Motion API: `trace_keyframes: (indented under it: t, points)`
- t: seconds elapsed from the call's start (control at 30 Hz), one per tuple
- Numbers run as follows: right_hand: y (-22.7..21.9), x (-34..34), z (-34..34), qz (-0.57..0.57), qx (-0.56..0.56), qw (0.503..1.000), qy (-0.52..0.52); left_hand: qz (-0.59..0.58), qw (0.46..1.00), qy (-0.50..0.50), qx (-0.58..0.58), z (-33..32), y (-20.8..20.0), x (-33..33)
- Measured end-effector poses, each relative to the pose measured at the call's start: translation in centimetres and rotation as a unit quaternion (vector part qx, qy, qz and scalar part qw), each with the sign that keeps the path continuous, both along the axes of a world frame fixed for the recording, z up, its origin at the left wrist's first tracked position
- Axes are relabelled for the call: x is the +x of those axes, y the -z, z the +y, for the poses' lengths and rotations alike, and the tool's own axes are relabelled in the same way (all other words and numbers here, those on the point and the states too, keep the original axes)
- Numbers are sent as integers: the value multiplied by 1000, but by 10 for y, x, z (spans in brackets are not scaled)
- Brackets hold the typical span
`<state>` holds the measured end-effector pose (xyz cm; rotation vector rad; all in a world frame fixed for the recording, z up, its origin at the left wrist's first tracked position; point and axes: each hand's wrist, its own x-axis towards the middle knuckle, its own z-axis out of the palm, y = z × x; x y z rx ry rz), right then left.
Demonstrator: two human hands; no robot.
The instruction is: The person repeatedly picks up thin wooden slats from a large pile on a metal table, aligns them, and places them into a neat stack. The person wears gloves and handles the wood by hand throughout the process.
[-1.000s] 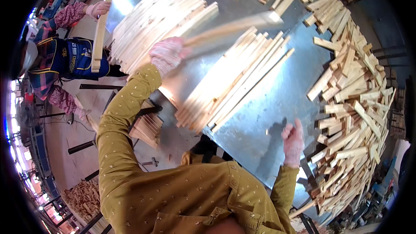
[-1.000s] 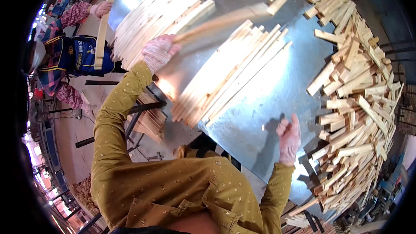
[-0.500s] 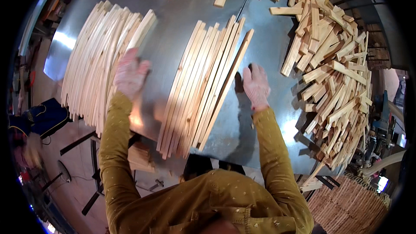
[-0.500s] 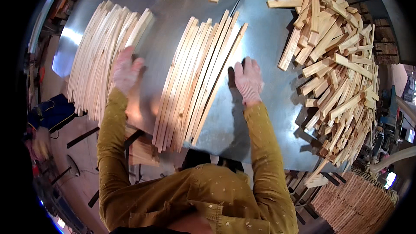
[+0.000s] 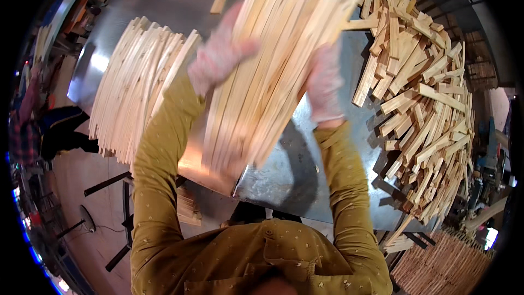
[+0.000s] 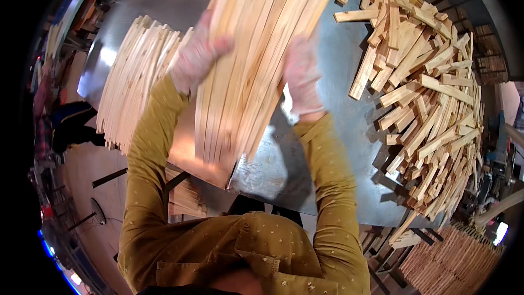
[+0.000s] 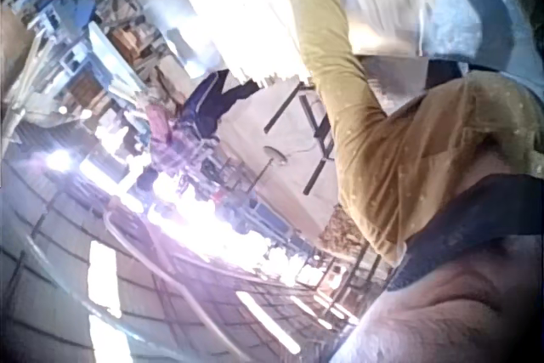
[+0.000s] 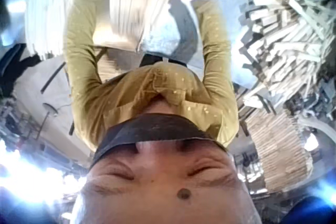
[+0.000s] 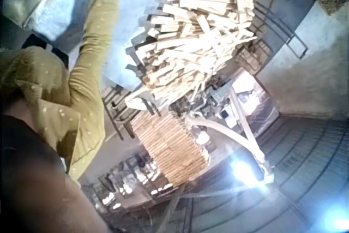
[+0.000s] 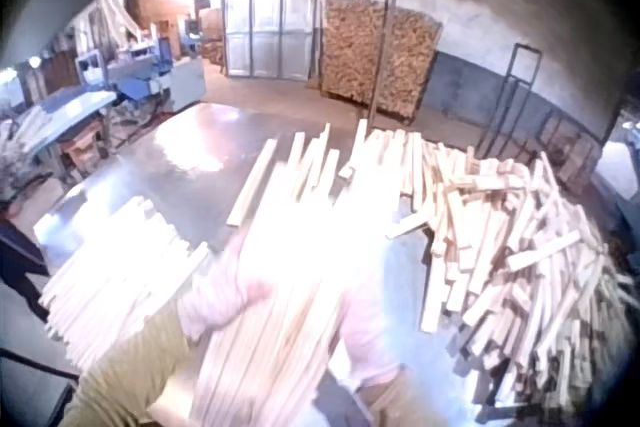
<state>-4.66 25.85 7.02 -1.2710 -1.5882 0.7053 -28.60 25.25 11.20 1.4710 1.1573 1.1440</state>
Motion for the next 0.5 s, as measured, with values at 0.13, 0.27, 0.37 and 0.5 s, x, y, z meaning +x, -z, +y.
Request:
trace_keyframes:
  t: [0.13, 0.27, 0.37, 0.5]
  points:
    - [-110, 35, 35, -41, 93, 995, 23, -13, 937, 139, 320, 36, -101, -3]
    - [-153, 38, -38, 459, -223, 804, -306, -242, 927, 273, 86, -9, -80, 19]
    - [-75, 67, -78, 428, -291, 829, -211, -425, 863, 30, -271, -76, -42, 65]
    - [14, 77, -153, 436, -467, 765, -83, -225, 897, -89, -369, -154, 101, 83]
